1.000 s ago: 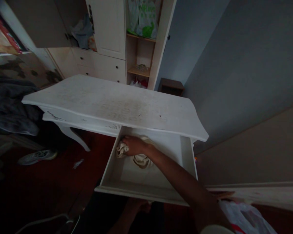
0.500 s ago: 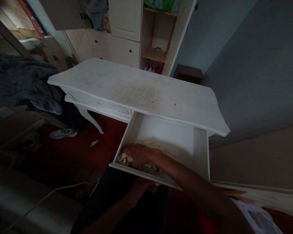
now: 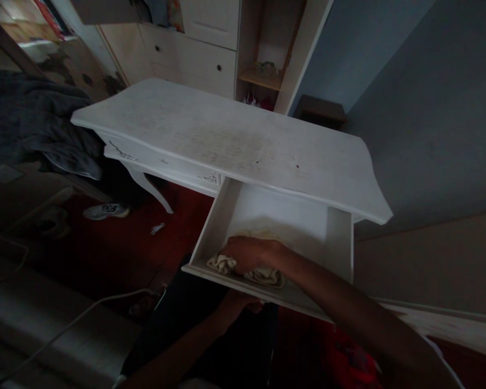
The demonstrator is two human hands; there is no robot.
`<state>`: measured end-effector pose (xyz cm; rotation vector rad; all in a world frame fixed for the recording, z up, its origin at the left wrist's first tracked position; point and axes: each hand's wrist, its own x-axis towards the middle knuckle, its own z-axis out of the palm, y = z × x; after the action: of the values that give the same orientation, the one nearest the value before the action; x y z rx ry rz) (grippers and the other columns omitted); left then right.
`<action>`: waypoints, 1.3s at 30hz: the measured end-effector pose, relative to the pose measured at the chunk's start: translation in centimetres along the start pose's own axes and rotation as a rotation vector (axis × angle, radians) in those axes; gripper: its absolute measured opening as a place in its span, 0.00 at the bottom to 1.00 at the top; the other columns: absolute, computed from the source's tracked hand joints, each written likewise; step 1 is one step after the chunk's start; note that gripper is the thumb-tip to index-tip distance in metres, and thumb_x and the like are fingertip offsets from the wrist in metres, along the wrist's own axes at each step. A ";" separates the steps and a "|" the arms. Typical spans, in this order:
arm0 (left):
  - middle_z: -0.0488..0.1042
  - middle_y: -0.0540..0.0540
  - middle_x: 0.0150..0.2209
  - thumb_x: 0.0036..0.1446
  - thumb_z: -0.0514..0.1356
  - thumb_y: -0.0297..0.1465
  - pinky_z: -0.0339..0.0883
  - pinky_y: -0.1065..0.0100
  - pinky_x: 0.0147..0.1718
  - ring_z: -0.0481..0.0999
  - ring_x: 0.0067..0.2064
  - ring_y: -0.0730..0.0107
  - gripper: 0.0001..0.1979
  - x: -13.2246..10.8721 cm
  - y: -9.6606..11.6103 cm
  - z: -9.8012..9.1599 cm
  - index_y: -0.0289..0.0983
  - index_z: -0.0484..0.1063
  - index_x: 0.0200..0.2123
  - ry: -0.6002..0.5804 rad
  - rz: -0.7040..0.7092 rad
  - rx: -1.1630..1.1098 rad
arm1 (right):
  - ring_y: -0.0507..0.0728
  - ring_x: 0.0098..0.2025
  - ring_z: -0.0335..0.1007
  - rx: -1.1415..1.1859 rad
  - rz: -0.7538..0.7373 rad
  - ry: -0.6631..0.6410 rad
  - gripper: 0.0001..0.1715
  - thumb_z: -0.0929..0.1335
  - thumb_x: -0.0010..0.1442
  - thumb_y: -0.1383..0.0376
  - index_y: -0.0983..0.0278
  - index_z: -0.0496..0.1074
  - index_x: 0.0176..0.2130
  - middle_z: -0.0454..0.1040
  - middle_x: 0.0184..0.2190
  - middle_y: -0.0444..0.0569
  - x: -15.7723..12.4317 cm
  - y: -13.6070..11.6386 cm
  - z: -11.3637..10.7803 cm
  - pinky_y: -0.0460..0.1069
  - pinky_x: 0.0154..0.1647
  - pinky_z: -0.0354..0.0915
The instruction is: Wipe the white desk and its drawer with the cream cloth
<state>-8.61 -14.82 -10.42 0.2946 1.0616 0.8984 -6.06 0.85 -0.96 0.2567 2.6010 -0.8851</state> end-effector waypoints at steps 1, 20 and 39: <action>0.76 0.46 0.22 0.30 0.73 0.44 0.69 0.65 0.30 0.73 0.25 0.70 0.21 0.0 0.0 0.0 0.32 0.76 0.21 0.000 0.002 0.002 | 0.58 0.37 0.77 0.009 0.024 -0.034 0.15 0.70 0.46 0.73 0.61 0.77 0.36 0.81 0.35 0.48 -0.4 0.0 -0.1 0.49 0.39 0.68; 0.75 0.48 0.21 0.29 0.73 0.41 0.67 0.65 0.29 0.72 0.25 0.70 0.19 -0.2 0.4 0.1 0.33 0.75 0.22 0.000 -0.002 -0.023 | 0.67 0.53 0.67 -0.299 0.045 0.310 0.16 0.67 0.60 0.71 0.66 0.73 0.49 0.75 0.49 0.59 1.3 -1.3 1.7 0.61 0.54 0.60; 0.75 0.48 0.21 0.31 0.73 0.43 0.70 0.64 0.32 0.73 0.26 0.68 0.19 0.2 0.0 -0.1 0.34 0.75 0.21 -0.009 -0.003 0.011 | 0.61 0.48 0.75 0.010 -0.015 -0.028 0.30 0.69 0.47 0.77 0.66 0.72 0.51 0.77 0.48 0.56 3.9 -0.1 0.2 0.53 0.48 0.68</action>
<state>-8.61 -14.73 -10.60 0.3060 1.0588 0.8886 -9.59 0.86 -2.61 0.2259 2.5768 -0.9012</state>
